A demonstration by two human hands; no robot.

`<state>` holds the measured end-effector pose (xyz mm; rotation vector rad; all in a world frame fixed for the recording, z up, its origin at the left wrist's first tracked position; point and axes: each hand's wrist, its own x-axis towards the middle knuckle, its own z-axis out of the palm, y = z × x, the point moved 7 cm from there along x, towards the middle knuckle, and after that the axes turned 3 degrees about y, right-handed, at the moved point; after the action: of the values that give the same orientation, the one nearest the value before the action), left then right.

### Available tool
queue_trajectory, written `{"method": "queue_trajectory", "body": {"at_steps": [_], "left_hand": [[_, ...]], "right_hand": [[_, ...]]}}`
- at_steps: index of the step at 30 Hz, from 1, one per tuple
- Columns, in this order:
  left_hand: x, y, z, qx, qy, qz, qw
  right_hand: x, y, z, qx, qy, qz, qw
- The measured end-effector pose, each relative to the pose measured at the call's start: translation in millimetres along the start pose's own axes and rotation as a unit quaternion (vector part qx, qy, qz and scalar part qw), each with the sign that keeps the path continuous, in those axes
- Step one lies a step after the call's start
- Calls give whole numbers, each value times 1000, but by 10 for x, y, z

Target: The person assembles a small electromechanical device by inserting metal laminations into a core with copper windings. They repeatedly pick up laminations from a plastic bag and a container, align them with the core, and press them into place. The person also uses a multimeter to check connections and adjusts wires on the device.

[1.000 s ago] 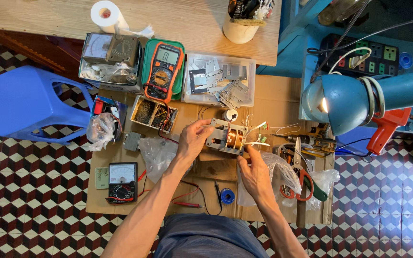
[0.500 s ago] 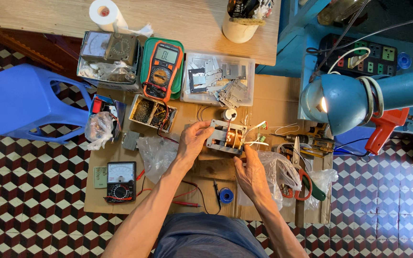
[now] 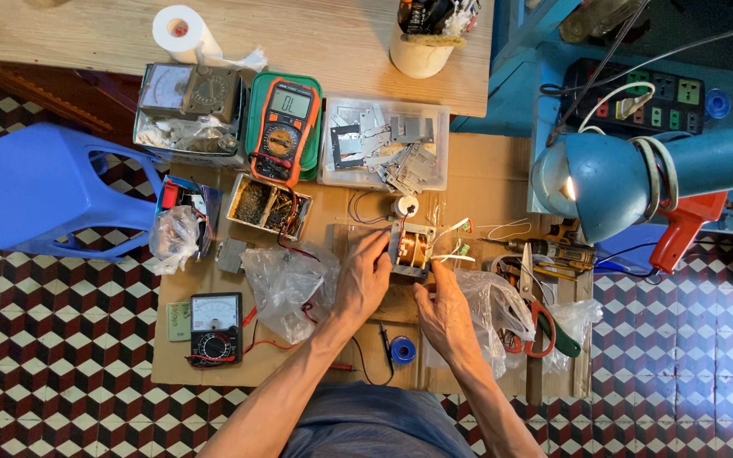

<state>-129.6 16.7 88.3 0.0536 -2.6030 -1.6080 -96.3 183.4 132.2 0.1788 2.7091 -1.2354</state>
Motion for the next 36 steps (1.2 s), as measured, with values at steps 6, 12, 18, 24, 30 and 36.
{"method": "queue_trajectory", "body": {"at_steps": [6, 12, 18, 24, 30, 36], "left_hand": [[-36, 349, 49, 127, -42, 89, 987], [729, 296, -215, 111, 45, 50, 992], [1751, -120, 608, -12, -135, -138, 981], [2255, 58, 1223, 277, -195, 240, 910], [2273, -74, 1276, 288, -164, 313, 890], [2320, -68, 1108, 228, -151, 367, 889]], "right_hand": [[72, 42, -73, 19, -11, 7, 1000], [188, 424, -746, 60, 42, 159, 985], [621, 937, -1219, 178, 137, 219, 949], [1262, 1180, -1325, 189, 140, 162, 958], [2228, 1088, -1123, 25, 47, 106, 993], [3113, 824, -646, 1, -11, -56, 998]]}}
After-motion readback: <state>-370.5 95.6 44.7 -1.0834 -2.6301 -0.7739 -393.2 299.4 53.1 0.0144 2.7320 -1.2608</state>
